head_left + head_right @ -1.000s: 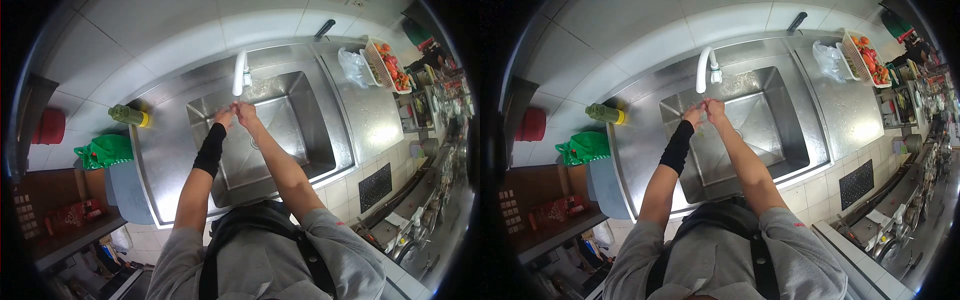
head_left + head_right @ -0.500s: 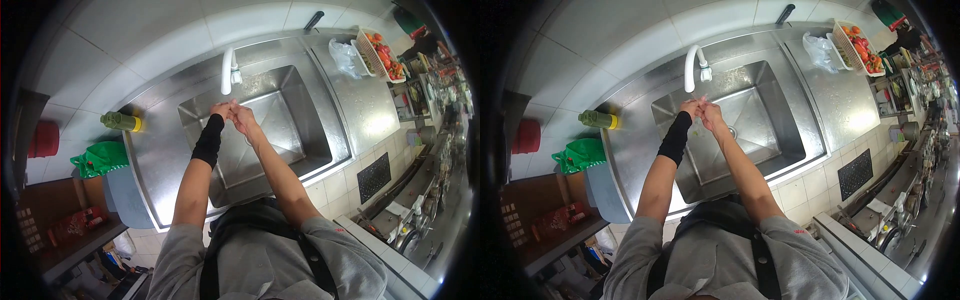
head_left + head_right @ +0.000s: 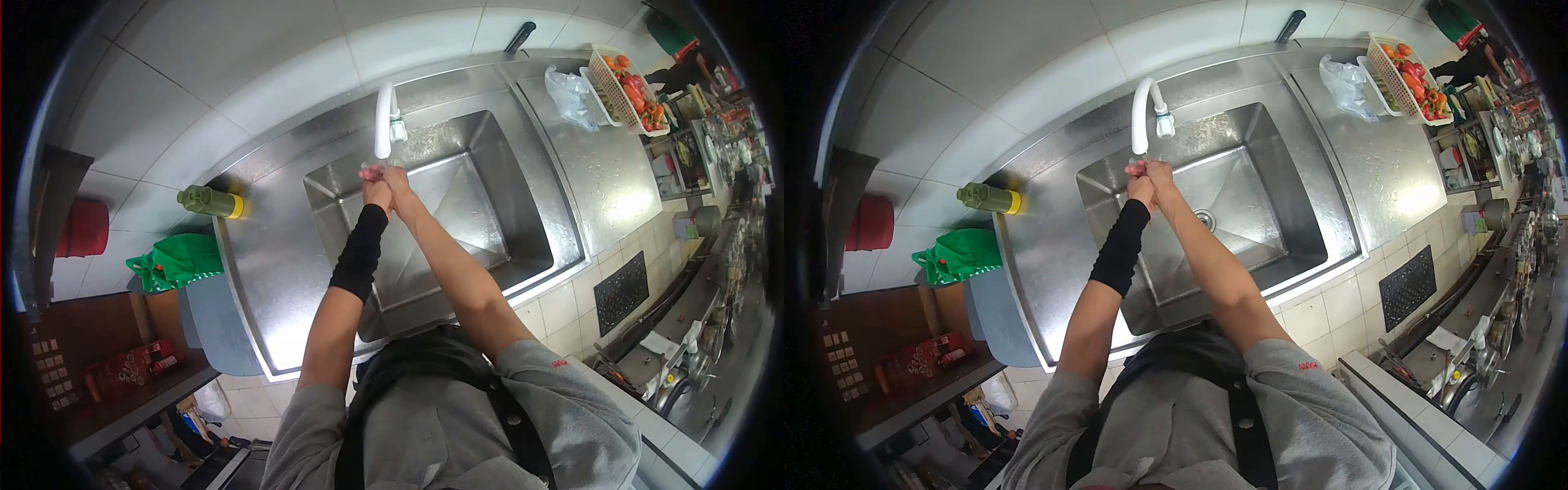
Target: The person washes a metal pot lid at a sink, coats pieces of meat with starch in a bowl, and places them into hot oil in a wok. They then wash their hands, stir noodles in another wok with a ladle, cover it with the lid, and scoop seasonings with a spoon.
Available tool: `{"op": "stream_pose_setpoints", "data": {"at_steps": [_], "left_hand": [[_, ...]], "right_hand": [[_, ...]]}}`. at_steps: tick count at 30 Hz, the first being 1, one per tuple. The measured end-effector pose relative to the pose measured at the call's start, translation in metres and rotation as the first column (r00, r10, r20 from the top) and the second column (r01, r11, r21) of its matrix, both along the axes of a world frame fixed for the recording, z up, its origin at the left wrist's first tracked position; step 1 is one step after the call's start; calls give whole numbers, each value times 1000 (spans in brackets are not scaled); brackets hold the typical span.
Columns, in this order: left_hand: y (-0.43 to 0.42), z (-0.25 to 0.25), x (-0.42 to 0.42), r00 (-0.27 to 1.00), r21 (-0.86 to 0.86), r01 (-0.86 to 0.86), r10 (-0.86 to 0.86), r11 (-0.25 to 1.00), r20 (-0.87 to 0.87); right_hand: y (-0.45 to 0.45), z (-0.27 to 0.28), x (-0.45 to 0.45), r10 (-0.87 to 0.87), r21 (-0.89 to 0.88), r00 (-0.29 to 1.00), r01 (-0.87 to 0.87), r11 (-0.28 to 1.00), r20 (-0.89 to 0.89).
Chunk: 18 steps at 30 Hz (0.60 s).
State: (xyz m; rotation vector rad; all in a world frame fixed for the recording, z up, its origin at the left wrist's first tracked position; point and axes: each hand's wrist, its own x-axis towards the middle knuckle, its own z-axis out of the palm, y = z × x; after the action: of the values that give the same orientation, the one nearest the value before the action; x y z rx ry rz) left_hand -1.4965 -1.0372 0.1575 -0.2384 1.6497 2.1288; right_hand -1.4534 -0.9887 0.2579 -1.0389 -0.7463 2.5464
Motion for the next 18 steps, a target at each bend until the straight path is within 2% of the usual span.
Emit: {"op": "stream_pose_setpoints", "data": {"at_steps": [1, 3, 5, 6, 7, 9, 10, 12, 13, 16, 18], "left_hand": [[5, 2, 4, 999, -50, 7, -8, 999, -32], [13, 10, 3, 995, -282, 57, -80, 958, -68], [2, 65, -6, 976, -628, 145, -216, 765, -37], [3, 62, -12, 992, -506, 115, -128, 855, 9], [-1, 74, -14, 964, -369, 264, -242, 891, 107], [-19, 107, -18, 842, -48, 504, -479, 862, 249], [-16, 105, -20, 868, -198, 496, -481, 845, 123], [-24, 100, -18, 839, -156, 532, -492, 832, 235], [-27, 116, -12, 820, -133, 545, -494, 828, 289], [-35, 97, -10, 830, -35, 509, -480, 860, 284], [-41, 88, -11, 823, -14, 538, -522, 843, 223]], "right_hand": [[1, -4, 3, 25, -39, 999, -27, 999, -36], [6, -11, 3, 75, -106, 991, -88, 990, -115], [2, -7, 9, 84, 174, 995, -74, 982, -49], [1, -1, 14, 75, 308, 997, -66, 949, -16], [3, 8, 22, 90, 302, 996, -88, 949, 8], [13, 28, 42, 126, 282, 990, -137, 949, 57], [18, 28, 49, 133, 327, 983, -169, 930, 129], [23, 18, 54, 70, 598, 956, -235, 766, 285], [25, 8, 52, 21, 705, 935, -281, 651, 353], [30, -30, 41, -8, 773, 942, -270, 575, 335], [35, -43, 40, 28, 691, 973, -183, 700, 229]]}}
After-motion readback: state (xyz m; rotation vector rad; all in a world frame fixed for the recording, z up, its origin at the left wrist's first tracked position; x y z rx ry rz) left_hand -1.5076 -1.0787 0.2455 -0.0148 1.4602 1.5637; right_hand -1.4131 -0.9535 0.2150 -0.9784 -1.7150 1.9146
